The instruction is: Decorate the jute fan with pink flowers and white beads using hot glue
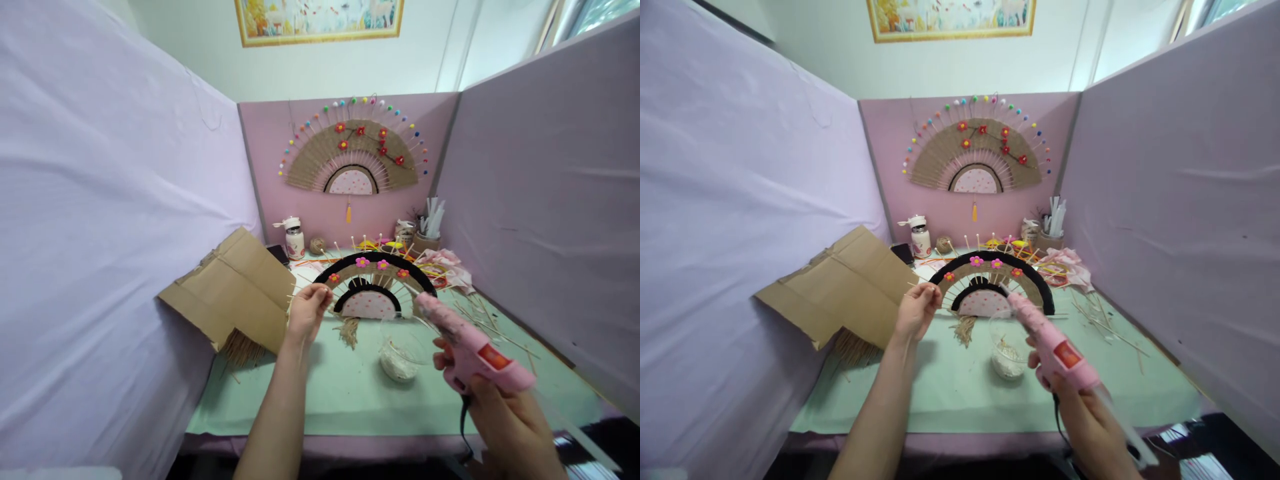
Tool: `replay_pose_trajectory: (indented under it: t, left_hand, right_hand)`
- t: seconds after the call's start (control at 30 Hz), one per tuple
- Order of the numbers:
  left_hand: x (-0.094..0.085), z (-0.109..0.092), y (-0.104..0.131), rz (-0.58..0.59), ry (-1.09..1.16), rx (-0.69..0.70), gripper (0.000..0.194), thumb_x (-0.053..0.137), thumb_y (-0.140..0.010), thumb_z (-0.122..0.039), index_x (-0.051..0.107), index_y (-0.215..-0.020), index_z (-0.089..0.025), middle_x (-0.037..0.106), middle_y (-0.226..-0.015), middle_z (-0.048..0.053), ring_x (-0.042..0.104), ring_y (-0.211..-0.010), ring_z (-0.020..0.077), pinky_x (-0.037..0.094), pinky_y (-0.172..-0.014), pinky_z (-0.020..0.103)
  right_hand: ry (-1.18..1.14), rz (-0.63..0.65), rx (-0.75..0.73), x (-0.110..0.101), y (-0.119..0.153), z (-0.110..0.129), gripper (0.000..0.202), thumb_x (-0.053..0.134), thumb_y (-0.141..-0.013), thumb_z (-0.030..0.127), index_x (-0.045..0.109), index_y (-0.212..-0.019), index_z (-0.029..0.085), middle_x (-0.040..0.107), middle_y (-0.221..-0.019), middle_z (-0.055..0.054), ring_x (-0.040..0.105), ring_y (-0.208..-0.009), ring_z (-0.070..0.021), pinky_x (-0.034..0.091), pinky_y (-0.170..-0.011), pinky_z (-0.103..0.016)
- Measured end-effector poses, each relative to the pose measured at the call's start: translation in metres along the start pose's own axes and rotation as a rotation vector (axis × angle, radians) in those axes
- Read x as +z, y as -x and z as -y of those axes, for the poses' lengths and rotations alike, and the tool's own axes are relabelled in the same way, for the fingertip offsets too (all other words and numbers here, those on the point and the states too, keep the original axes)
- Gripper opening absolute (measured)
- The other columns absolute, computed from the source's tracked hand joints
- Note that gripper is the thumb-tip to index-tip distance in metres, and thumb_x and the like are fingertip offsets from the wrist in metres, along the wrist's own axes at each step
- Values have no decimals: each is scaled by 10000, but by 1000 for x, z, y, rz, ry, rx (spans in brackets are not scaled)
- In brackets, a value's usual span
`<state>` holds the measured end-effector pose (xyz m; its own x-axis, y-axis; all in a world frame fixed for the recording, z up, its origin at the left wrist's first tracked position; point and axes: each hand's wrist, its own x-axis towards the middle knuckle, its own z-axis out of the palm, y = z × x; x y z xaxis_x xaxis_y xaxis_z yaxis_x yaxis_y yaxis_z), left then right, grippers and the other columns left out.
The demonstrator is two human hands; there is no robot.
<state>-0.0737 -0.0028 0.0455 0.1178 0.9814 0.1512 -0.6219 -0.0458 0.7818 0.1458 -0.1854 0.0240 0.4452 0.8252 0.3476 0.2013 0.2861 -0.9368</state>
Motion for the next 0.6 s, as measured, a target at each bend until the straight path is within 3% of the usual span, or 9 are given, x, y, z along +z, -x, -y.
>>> replay_pose_trajectory:
  t: [0.13, 0.23, 0.37, 0.6]
  left_hand:
    - [-17, -35, -25, -168, -275, 243, 278, 846, -544, -336, 695, -681, -147, 673, -626, 8, 598, -593, 92, 489, -641, 231]
    - [-22, -48, -45, -243, -461, 351, 226, 786, -588, -326, 710, -701, -146, 671, -615, 16, 593, -606, 111, 467, -632, 246]
    - [-27, -44, -66, -243, -533, 355, 217, 755, -596, -328, 708, -694, -140, 660, -597, 19, 574, -591, 114, 446, -620, 252]
    - [-36, -35, -87, -184, -555, 338, 233, 762, -586, -330, 705, -698, -134, 670, -610, 22, 582, -583, 109, 458, -642, 257]
  right_hand:
    - [-116, -145, 173, -13, -17, 1, 496, 649, -777, 603, 685, -1076, 210, 702, -1097, -105, 668, -810, -206, 536, -656, -274]
    - [-160, -230, 222, -18, -24, 4, 521, 716, -689, 629, 702, -1008, 217, 705, -1057, -78, 647, -768, -177, 524, -646, -245]
    - [-177, -293, 265, -23, -26, 7, 533, 765, -615, 629, 702, -951, 220, 705, -1022, -54, 620, -732, -149, 501, -609, -206]
    - [-17, -291, 296, -26, -29, -1, 577, 677, -650, 644, 694, -986, 174, 702, -1050, -128, 666, -776, -235, 555, -645, -318]
